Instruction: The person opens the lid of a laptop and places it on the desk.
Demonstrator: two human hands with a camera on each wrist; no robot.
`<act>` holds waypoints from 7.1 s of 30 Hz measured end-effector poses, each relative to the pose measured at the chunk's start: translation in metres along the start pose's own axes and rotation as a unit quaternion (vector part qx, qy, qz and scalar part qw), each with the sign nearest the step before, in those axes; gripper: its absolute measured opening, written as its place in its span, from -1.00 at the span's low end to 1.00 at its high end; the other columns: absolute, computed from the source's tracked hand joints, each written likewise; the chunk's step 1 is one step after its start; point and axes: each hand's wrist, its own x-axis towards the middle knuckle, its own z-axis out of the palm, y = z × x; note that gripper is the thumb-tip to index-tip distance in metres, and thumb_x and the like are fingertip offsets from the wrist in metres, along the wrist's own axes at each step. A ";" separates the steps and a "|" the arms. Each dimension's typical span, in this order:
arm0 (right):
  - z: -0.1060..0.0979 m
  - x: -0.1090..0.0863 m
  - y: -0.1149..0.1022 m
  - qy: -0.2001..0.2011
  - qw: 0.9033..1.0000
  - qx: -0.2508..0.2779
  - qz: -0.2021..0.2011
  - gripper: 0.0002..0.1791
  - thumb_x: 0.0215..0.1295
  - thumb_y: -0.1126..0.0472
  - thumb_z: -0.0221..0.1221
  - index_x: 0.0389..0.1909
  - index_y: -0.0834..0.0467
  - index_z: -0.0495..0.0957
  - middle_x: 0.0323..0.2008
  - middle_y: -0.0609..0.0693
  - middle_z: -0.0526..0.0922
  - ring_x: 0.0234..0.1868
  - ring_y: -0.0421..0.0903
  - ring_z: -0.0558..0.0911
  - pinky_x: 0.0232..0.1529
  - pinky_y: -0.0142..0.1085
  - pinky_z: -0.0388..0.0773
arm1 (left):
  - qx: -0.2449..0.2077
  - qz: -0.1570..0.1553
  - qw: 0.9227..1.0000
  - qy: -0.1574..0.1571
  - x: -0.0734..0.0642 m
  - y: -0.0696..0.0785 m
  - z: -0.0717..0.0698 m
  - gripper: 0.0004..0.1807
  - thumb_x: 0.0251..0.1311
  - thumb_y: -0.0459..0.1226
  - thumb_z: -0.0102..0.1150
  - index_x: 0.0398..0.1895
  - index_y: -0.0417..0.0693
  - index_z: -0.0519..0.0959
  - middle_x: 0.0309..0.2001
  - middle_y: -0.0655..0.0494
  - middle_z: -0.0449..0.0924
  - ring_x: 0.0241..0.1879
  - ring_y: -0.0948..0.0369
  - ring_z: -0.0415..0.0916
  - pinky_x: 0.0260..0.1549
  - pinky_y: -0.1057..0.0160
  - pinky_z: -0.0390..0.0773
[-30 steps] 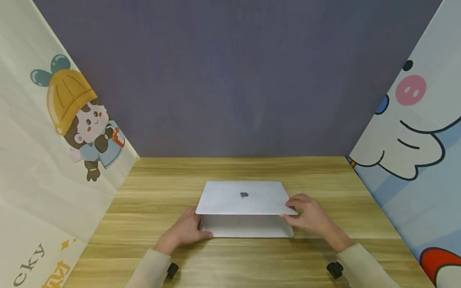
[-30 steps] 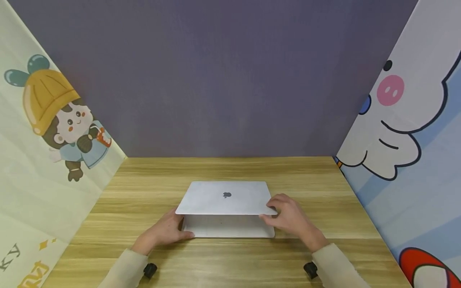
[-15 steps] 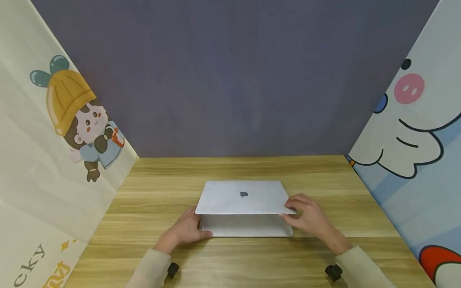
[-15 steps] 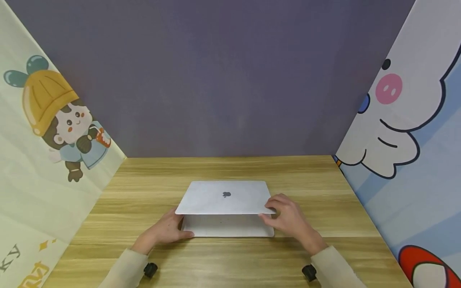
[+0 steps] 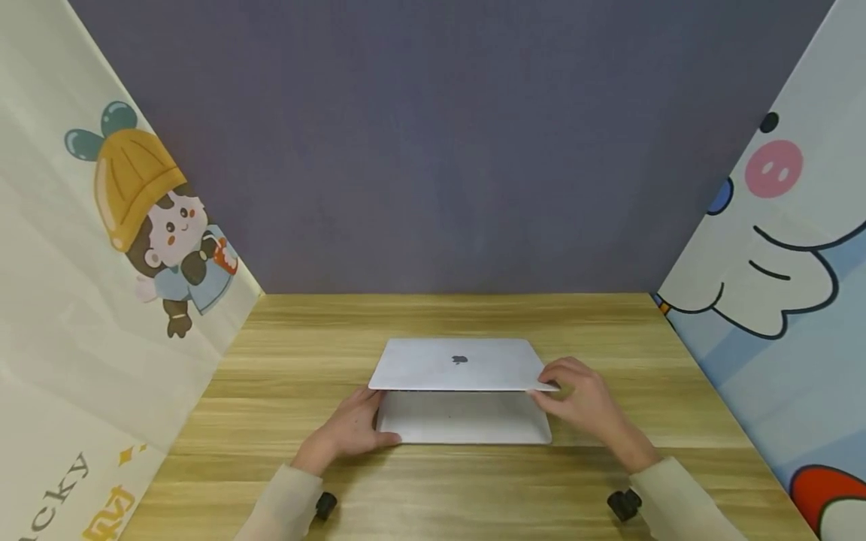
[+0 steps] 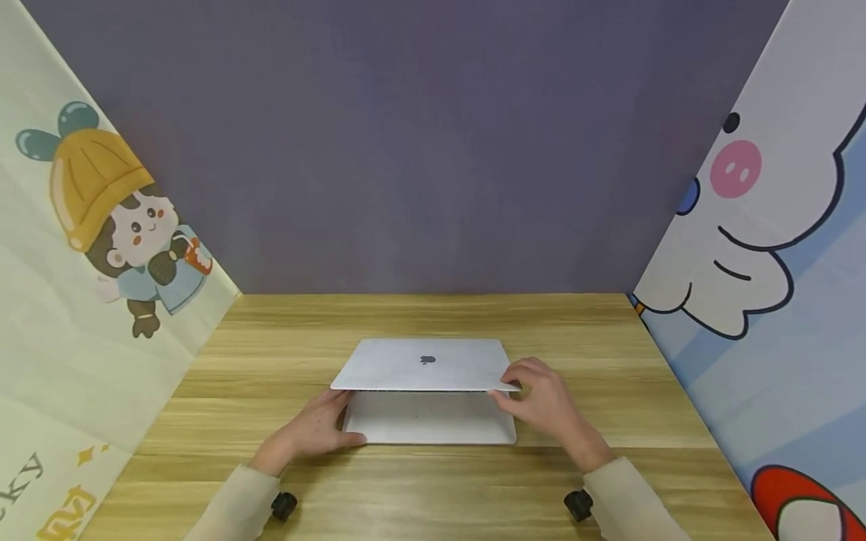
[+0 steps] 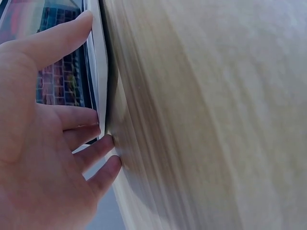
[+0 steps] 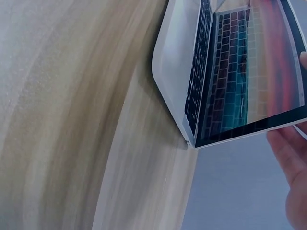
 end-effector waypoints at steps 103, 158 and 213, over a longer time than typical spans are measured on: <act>-0.013 0.065 0.021 -0.077 0.956 0.044 0.278 -0.68 0.21 -0.11 0.43 -0.30 0.07 0.73 -0.28 -0.04 0.72 -0.20 -0.02 0.66 -0.11 -0.01 0.64 | -0.059 -0.013 0.997 -0.041 0.003 -0.019 -0.005 0.10 -0.02 0.14 0.50 0.52 -0.21 0.27 0.56 -0.12 0.13 0.50 -0.24 0.07 0.40 -0.37 0.03; 0.001 0.117 0.055 -0.033 0.939 0.067 0.336 -0.38 0.24 -0.39 0.25 -0.19 0.13 0.71 -0.44 0.23 0.66 -0.67 0.00 0.34 -0.63 -0.18 0.32 | -0.054 -0.020 0.997 -0.051 0.004 -0.015 -0.006 0.10 0.00 0.13 0.49 0.53 -0.23 0.25 0.57 -0.15 0.11 0.50 -0.24 0.06 0.43 -0.32 0.02; 0.026 0.153 0.095 0.000 0.931 0.024 0.365 -0.34 0.28 -0.39 0.21 -0.54 0.16 0.44 -0.72 -0.08 0.26 -0.68 -0.09 0.22 -0.56 -0.19 0.20 | -0.046 -0.022 0.997 -0.050 0.007 -0.016 -0.003 0.10 -0.04 0.13 0.52 0.51 -0.21 0.28 0.55 -0.14 0.15 0.50 -0.21 0.07 0.42 -0.30 0.08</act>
